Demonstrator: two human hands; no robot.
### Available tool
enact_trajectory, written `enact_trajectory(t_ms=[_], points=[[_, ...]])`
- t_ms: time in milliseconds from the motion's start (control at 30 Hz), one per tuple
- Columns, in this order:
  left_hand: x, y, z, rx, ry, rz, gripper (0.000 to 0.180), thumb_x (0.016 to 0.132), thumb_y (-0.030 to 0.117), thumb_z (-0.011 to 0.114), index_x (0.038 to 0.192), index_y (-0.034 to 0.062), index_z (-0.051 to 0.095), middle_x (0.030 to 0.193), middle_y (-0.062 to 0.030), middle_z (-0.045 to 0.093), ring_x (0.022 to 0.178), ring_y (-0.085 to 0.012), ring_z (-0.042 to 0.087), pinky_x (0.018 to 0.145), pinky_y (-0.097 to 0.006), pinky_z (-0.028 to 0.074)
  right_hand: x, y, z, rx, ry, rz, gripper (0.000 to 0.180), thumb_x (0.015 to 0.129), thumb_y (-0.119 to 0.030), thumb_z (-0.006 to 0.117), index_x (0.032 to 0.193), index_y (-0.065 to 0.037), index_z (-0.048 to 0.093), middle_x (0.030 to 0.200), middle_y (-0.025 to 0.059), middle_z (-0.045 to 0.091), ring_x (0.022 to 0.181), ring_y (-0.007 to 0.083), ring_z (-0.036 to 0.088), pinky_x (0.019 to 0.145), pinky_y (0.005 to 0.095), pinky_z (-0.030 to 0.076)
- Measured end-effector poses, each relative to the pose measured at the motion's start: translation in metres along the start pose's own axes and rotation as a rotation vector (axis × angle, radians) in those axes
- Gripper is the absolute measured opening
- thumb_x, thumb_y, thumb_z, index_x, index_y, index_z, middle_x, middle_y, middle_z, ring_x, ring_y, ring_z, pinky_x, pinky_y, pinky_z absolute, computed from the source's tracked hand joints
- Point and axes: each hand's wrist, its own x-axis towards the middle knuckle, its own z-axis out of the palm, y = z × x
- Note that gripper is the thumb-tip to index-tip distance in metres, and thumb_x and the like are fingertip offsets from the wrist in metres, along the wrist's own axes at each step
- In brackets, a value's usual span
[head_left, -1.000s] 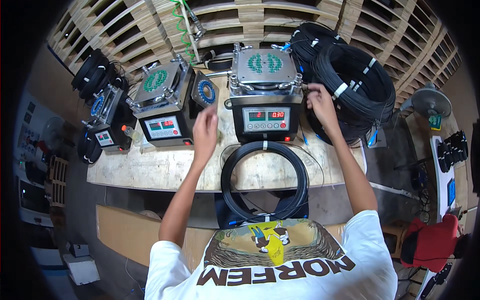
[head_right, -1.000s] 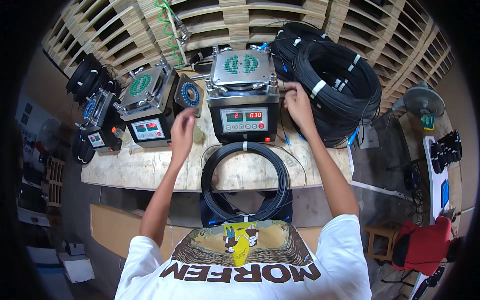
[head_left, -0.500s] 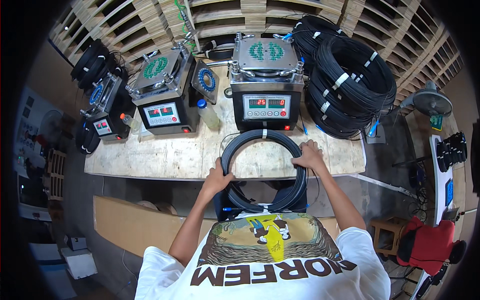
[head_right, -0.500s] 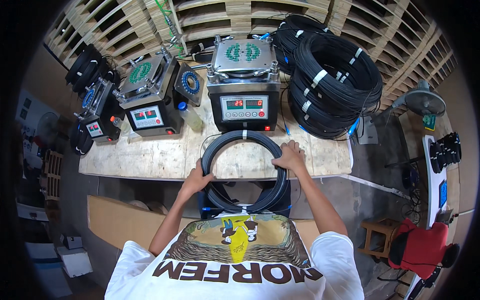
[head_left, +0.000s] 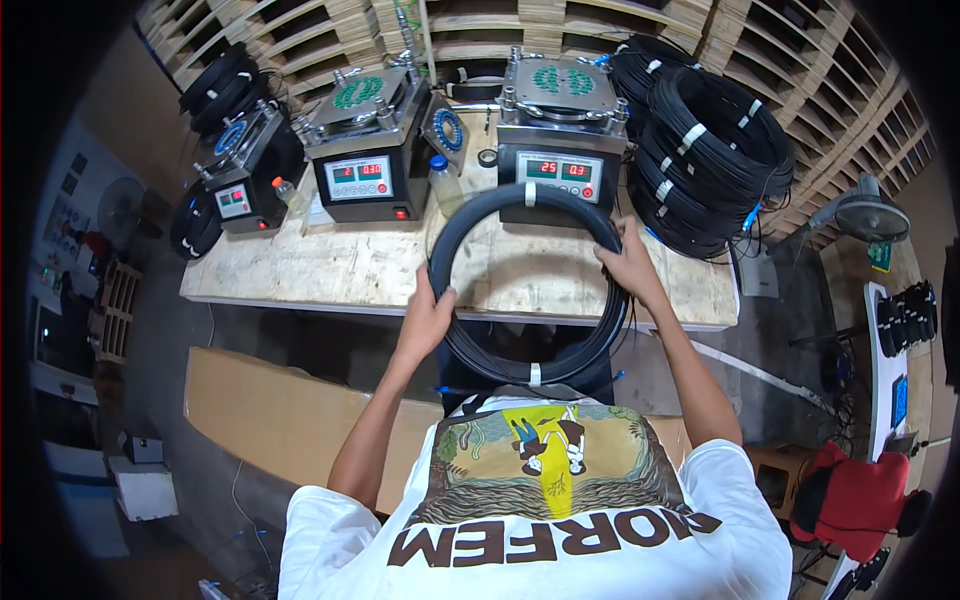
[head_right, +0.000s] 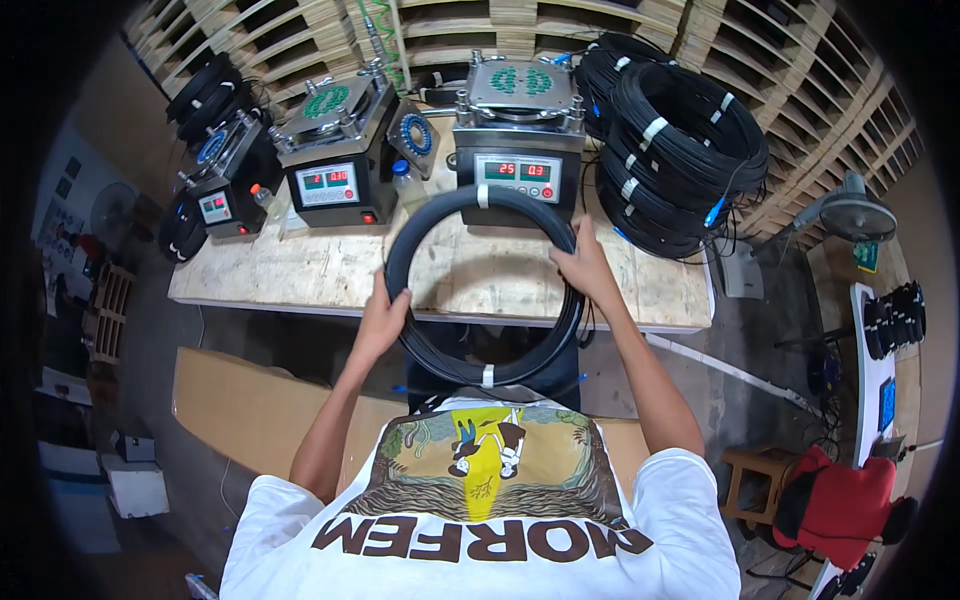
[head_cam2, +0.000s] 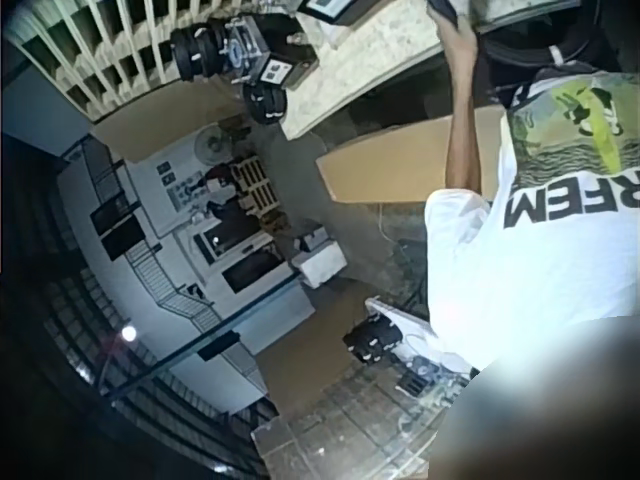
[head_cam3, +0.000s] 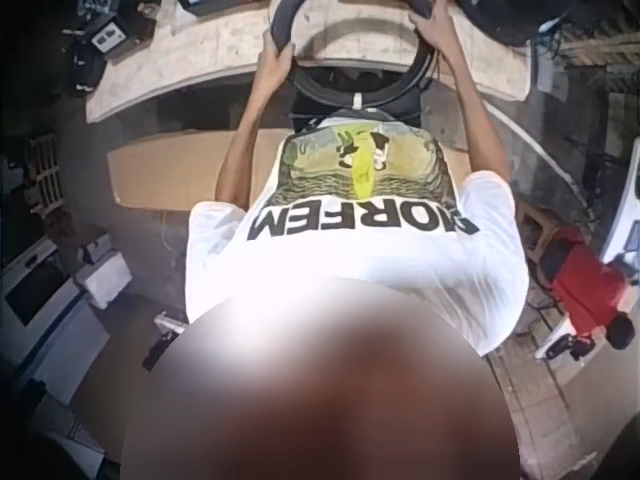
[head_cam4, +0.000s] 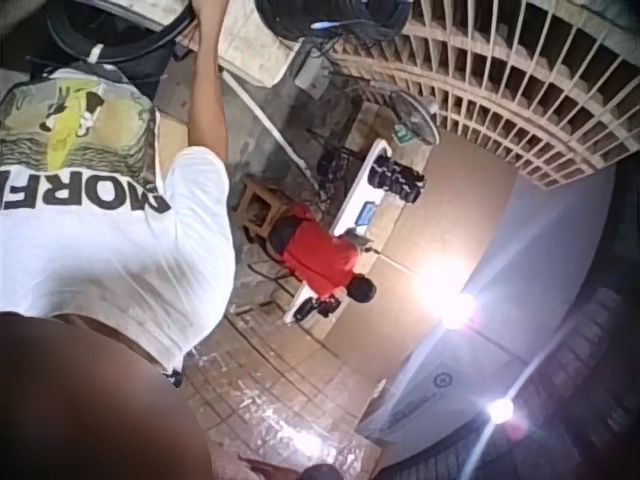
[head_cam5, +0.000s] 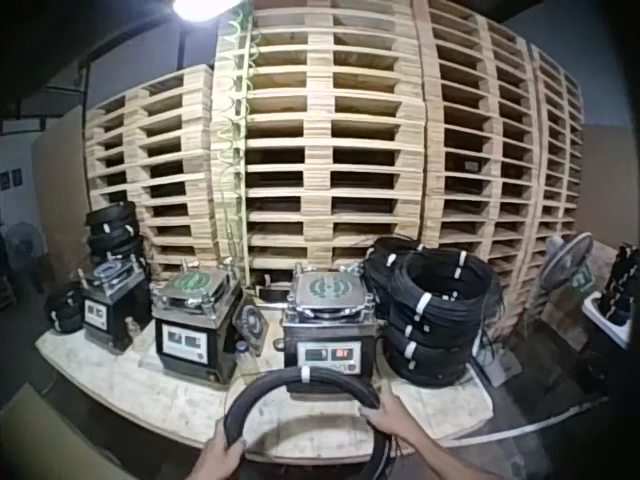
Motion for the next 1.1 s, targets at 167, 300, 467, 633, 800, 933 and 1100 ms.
enact_trajectory(t_ms=[167,300,467,633,800,933,1100], points=[[0.017,0.047,-0.071,0.000,0.300,0.236,0.060,0.095,0.017,0.057,0.147,-0.0012,0.033,0.098,-0.0237,0.066,0.090,-0.0321,0.067,0.082,-0.040,0.051,0.036,-0.119,-0.007,0.180,0.057,-0.293,0.049,0.083,-0.019,0.074,0.123,0.001,0.053,0.074,0.0048,0.059,0.062,0.0103,0.057,0.057,0.0278,0.047],[0.020,0.100,-0.149,-0.038,0.392,0.267,0.042,0.096,0.012,0.059,0.134,-0.0028,0.048,0.107,-0.0112,0.064,0.095,-0.0173,0.059,0.087,-0.031,0.048,0.046,-0.220,-0.006,0.141,0.012,-0.407,0.030,0.083,-0.015,0.071,0.102,0.006,0.064,0.074,0.0051,0.065,0.060,0.0085,0.058,0.054,0.0264,0.046],[0.037,0.113,-0.209,0.038,0.533,0.433,0.040,0.096,0.016,0.059,0.129,-0.0060,0.050,0.093,-0.0183,0.068,0.085,-0.0243,0.065,0.081,-0.036,0.050,0.065,-0.278,0.016,0.198,0.023,-0.520,0.024,0.082,-0.010,0.071,0.100,0.005,0.064,0.074,0.0038,0.066,0.063,0.0065,0.058,0.057,0.0245,0.046],[0.086,0.093,-0.263,-0.063,0.536,0.503,0.032,0.098,0.017,0.062,0.121,-0.0055,0.059,0.095,-0.0086,0.070,0.087,-0.0126,0.060,0.081,-0.030,0.049,0.078,-0.332,0.041,0.280,0.050,-0.610,0.029,0.081,-0.004,0.071,0.107,0.006,0.062,0.089,0.0049,0.069,0.079,0.0065,0.061,0.071,0.0226,0.050],[0.158,0.114,-0.349,-0.072,0.351,0.602,0.025,0.099,0.005,0.059,0.123,0.0004,0.053,0.106,-0.0055,0.065,0.100,-0.0145,0.065,0.090,-0.030,0.052,0.096,-0.408,0.046,0.234,0.181,-0.855,0.048,0.081,-0.009,0.079,0.122,0.004,0.058,0.100,0.0073,0.069,0.089,0.0103,0.065,0.082,0.0253,0.052],[0.226,0.152,-0.410,-0.189,0.224,0.876,0.031,0.092,0.005,0.071,0.118,0.0012,0.056,0.103,-0.0037,0.066,0.097,-0.0099,0.059,0.089,-0.026,0.048,0.138,-0.449,0.051,0.056,0.142,-0.969,0.054,0.075,-0.004,0.083,0.120,0.002,0.056,0.101,0.0095,0.068,0.090,0.0127,0.064,0.083,0.0277,0.053],[0.287,0.133,-0.445,-0.005,0.264,0.888,0.037,0.083,0.007,0.082,0.114,-0.0025,0.063,0.106,-0.0060,0.069,0.095,-0.0095,0.061,0.086,-0.027,0.051,0.183,-0.456,0.090,-0.101,0.185,-0.978,0.060,0.067,0.003,0.082,0.121,-0.004,0.058,0.108,0.0100,0.066,0.102,0.0208,0.063,0.093,0.0327,0.049]])
